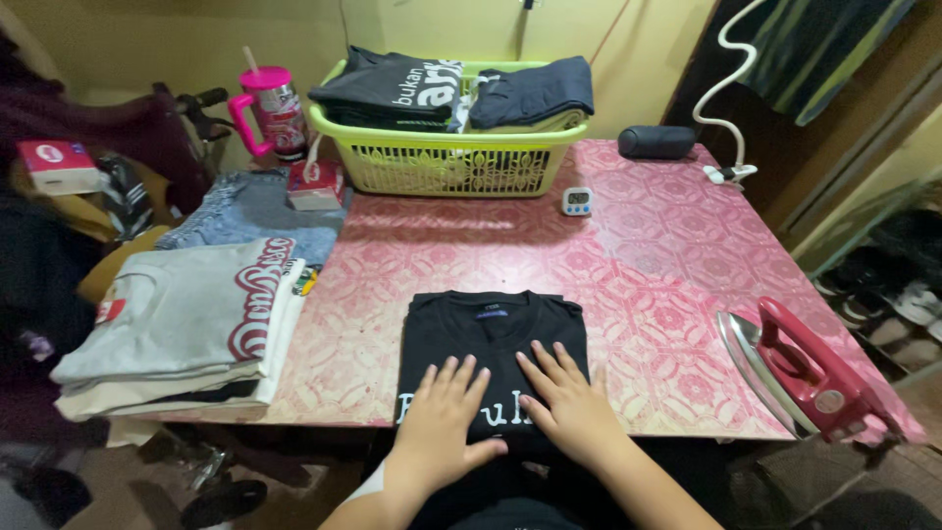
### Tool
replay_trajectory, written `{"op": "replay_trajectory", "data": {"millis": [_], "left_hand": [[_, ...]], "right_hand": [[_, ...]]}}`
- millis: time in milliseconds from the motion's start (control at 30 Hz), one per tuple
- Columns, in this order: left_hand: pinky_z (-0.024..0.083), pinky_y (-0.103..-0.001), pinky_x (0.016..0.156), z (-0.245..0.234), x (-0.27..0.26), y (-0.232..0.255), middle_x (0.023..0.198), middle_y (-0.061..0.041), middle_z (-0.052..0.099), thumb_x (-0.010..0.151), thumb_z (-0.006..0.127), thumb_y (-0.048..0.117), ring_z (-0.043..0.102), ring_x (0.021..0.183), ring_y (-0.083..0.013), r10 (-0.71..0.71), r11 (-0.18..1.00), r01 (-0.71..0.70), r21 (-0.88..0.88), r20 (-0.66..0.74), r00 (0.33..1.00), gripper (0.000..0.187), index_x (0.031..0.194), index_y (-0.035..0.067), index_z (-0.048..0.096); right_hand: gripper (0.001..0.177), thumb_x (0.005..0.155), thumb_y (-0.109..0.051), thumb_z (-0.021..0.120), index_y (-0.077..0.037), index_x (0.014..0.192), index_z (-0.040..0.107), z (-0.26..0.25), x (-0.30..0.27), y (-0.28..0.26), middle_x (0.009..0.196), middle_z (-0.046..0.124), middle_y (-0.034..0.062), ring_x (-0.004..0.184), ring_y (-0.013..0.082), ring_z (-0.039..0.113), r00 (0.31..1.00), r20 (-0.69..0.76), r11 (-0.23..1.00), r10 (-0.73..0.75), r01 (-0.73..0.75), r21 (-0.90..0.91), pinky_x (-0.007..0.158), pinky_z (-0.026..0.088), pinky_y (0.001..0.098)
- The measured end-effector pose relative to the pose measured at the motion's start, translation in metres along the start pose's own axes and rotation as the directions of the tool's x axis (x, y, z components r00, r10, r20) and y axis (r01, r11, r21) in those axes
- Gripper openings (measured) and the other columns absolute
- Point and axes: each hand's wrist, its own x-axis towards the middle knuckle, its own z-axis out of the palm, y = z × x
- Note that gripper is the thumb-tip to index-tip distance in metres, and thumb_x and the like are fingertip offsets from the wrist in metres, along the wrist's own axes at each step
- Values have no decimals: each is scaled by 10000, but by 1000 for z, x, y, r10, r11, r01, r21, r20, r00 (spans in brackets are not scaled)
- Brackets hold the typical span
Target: The person irons a black t-shirt on a table, smoothing it with their hands and using a red iron. After finishing, they fold the shirt and place it on a stack of other folded clothes.
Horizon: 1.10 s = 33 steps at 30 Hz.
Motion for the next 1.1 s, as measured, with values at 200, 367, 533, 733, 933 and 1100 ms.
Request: {"op": "replay_trajectory", "data": {"millis": [200, 367, 533, 733, 933, 1100], "left_hand": [[329, -492, 1146, 5, -16, -8, 1524, -219, 461, 779, 700, 135, 435, 1397, -406, 96, 989, -87, 121, -73, 993, 769, 1508, 89, 460], [417, -473, 1095, 8, -21, -10, 1478, -233, 521, 828, 607, 45, 524, 1342, -411, 206, 971, -188, 150, -115, 972, 640, 1462, 81, 526], [508, -452, 989, 8, -25, 17, 1387, -279, 593, 855, 598, 34, 605, 1243, -435, 282, 959, -282, 21, -103, 954, 527, 1376, -39, 568], [566, -413, 937, 4, -21, 42, 1297, -293, 662, 837, 665, 64, 685, 1144, -425, 364, 923, -373, -89, -109, 925, 556, 1374, -55, 585], [579, -412, 895, -1, 0, 38, 1125, -132, 772, 957, 734, 228, 742, 1010, -334, 228, 852, -272, -447, -150, 962, 291, 1218, 101, 715], [485, -535, 811, -2, 58, -19, 1048, -197, 671, 792, 773, 335, 636, 969, -426, -93, 995, 95, -14, -384, 919, 467, 1098, -7, 683]], "right_hand": [[1021, 752, -479, 810, -342, 1617, 286, -15, -14, 13, 1731, 145, 21, 1538, 353, 93, 966, 243, 996, -83, 83, 9, 1134, 171, 689], [694, 799, -181, 773, -309, 1443, 551, -16, -20, 51, 1558, 501, 29, 1464, 350, 367, 975, 9, 960, -221, 216, 180, 1131, 343, 559], [555, 800, -154, 692, -135, 1350, 617, 1, -35, 74, 1353, 647, 141, 1153, 378, 643, 874, -437, 967, 212, -124, 223, 984, 508, 472], [400, 1065, -408, 594, -40, 1029, 747, 44, -28, 114, 1081, 756, 214, 997, 363, 715, 827, -101, 825, 553, -526, 208, 880, 544, 450], [463, 1047, -403, 457, -2, 1160, 658, 106, -10, 137, 871, 731, 198, 726, 310, 719, 899, -397, 866, 187, 40, 498, 665, 566, 393], [587, 1061, -496, 480, 46, 1252, 601, 94, -13, 126, 891, 719, 247, 637, 283, 696, 872, 225, 40, 435, -268, 962, 541, 577, 370]]}}
